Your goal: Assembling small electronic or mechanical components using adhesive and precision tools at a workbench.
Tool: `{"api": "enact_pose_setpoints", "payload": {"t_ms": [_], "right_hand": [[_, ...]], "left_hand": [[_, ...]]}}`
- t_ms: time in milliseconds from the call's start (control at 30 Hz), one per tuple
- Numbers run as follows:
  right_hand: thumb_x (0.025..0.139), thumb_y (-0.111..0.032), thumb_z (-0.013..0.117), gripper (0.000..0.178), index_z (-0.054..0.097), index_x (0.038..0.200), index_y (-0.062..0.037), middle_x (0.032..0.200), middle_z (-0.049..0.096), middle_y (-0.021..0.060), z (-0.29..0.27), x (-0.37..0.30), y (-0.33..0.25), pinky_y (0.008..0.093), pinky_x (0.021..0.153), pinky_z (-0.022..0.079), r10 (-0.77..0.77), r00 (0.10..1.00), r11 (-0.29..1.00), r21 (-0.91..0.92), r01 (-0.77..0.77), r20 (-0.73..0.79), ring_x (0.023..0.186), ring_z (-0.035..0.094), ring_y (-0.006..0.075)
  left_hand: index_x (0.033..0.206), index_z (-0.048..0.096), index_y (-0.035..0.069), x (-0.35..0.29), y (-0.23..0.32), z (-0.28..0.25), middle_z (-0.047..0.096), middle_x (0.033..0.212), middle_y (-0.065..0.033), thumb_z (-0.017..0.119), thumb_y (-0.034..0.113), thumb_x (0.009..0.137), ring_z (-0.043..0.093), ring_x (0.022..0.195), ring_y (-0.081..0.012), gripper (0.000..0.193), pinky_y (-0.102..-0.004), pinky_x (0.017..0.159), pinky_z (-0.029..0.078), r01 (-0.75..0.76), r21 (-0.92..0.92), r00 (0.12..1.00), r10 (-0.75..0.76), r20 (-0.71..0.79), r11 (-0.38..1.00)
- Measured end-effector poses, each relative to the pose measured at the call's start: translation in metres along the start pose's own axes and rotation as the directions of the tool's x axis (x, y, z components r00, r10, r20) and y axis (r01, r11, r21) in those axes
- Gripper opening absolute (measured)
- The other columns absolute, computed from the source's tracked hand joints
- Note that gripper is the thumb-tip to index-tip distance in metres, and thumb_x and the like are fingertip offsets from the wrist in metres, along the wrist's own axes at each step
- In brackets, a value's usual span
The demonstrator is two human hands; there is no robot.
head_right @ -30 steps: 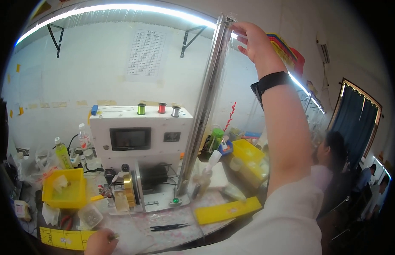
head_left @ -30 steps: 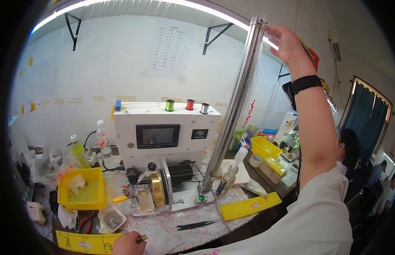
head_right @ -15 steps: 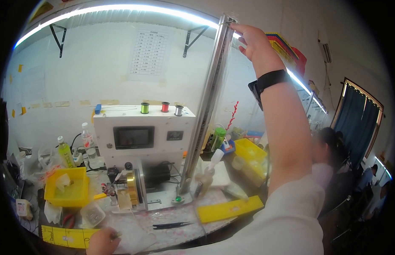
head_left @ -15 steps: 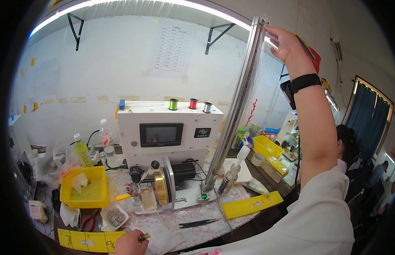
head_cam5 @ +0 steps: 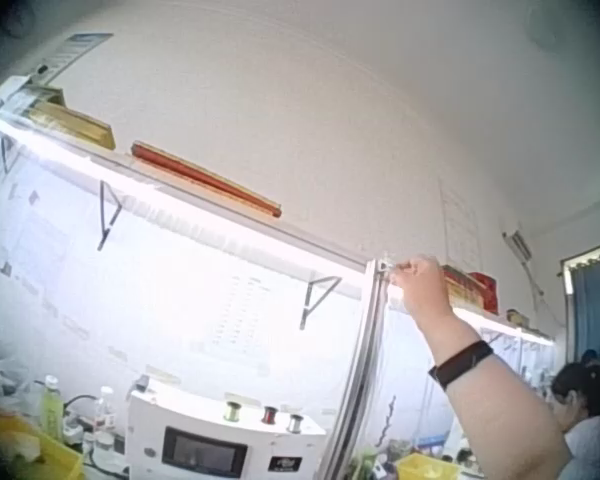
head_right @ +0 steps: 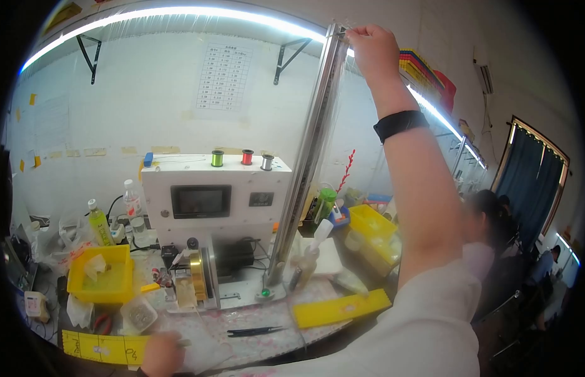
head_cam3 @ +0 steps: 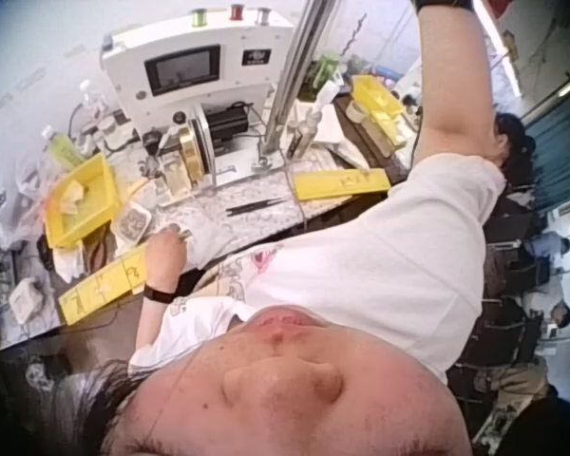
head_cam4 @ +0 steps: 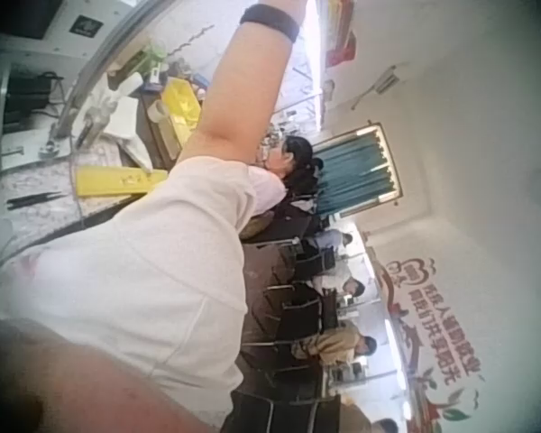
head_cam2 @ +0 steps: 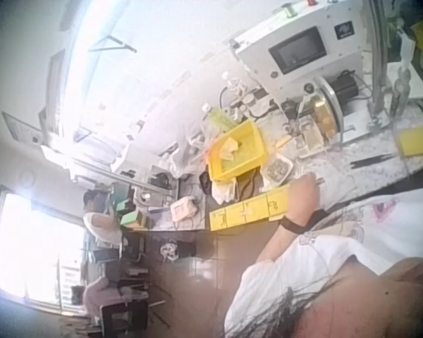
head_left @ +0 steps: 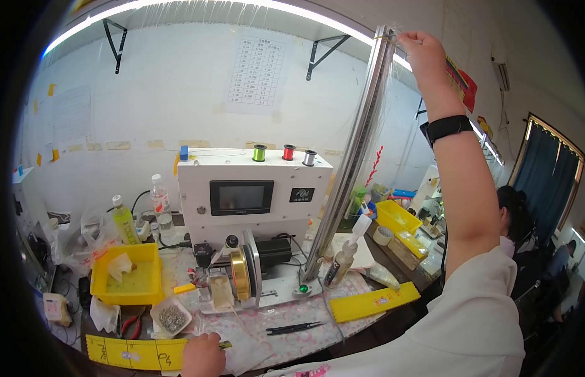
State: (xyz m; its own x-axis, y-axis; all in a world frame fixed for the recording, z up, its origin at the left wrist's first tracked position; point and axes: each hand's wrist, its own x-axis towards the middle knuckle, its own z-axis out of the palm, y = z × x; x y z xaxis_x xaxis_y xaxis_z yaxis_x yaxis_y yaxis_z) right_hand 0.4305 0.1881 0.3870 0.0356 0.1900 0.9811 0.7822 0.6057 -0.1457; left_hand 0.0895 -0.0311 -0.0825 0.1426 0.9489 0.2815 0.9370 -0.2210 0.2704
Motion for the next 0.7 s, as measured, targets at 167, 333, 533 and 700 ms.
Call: {"api": "enact_pose_setpoints", "payload": {"t_ms": [167, 333, 533, 700], "right_hand": [[0.076, -0.019, 0.064, 0.011, 0.064, 0.080, -0.0088, 0.091, 0.057, 0.0086, -0.001, -0.047, -0.024, 0.0397, 0.083, 0.040, -0.571, 0.786, 0.764, -0.505, 0.401, -0.239, 0.088, 0.052, 0.0301], [0.075, -0.015, 0.065, 0.008, 0.063, 0.078, -0.0084, 0.090, 0.058, 0.0080, -0.011, -0.068, -0.013, 0.0388, 0.082, 0.040, -0.596, 0.744, 0.766, -0.491, 0.415, -0.302, 0.088, 0.052, 0.0298], [0.076, -0.010, 0.064, 0.008, 0.061, 0.081, -0.0052, 0.087, 0.062, 0.0090, -0.020, -0.108, -0.023, 0.0336, 0.073, 0.044, -0.468, 0.819, 0.883, -0.218, 0.417, -0.331, 0.083, 0.057, 0.0254], [0.079, -0.001, 0.059, 0.004, 0.059, 0.083, -0.0015, 0.088, 0.065, 0.0096, -0.010, -0.233, -0.073, 0.0264, 0.067, 0.046, -0.144, 0.980, 0.885, 0.425, 0.191, -0.140, 0.077, 0.060, 0.0193]], "left_hand": [[0.084, 0.052, 0.006, 0.011, 0.008, 0.010, 0.058, 0.073, -0.0141, 0.048, 0.005, 0.074, 0.059, 0.067, -0.0327, 0.011, -0.0430, 0.058, 0.045, 0.017, 0.074, 0.999, -0.020, 0.041, 0.997], [0.086, 0.051, 0.006, 0.014, 0.014, 0.009, 0.058, 0.078, -0.0161, 0.047, 0.005, 0.075, 0.058, 0.071, -0.0335, 0.012, -0.0443, 0.060, 0.045, 0.015, 0.105, 0.998, -0.021, 0.055, 0.994], [0.093, 0.056, 0.005, 0.006, -0.003, 0.034, 0.055, 0.084, -0.0134, 0.059, 0.010, 0.069, 0.055, 0.080, -0.0295, 0.024, -0.0412, 0.070, 0.045, -0.001, 0.033, 0.994, -0.003, 0.107, 0.999], [0.076, 0.055, 0.006, 0.003, 0.009, 0.015, 0.056, 0.080, -0.0120, 0.063, 0.008, 0.062, 0.056, 0.078, -0.0312, 0.016, -0.0399, 0.064, 0.047, 0.101, 0.022, 0.995, -0.102, 0.022, 0.995]]}}
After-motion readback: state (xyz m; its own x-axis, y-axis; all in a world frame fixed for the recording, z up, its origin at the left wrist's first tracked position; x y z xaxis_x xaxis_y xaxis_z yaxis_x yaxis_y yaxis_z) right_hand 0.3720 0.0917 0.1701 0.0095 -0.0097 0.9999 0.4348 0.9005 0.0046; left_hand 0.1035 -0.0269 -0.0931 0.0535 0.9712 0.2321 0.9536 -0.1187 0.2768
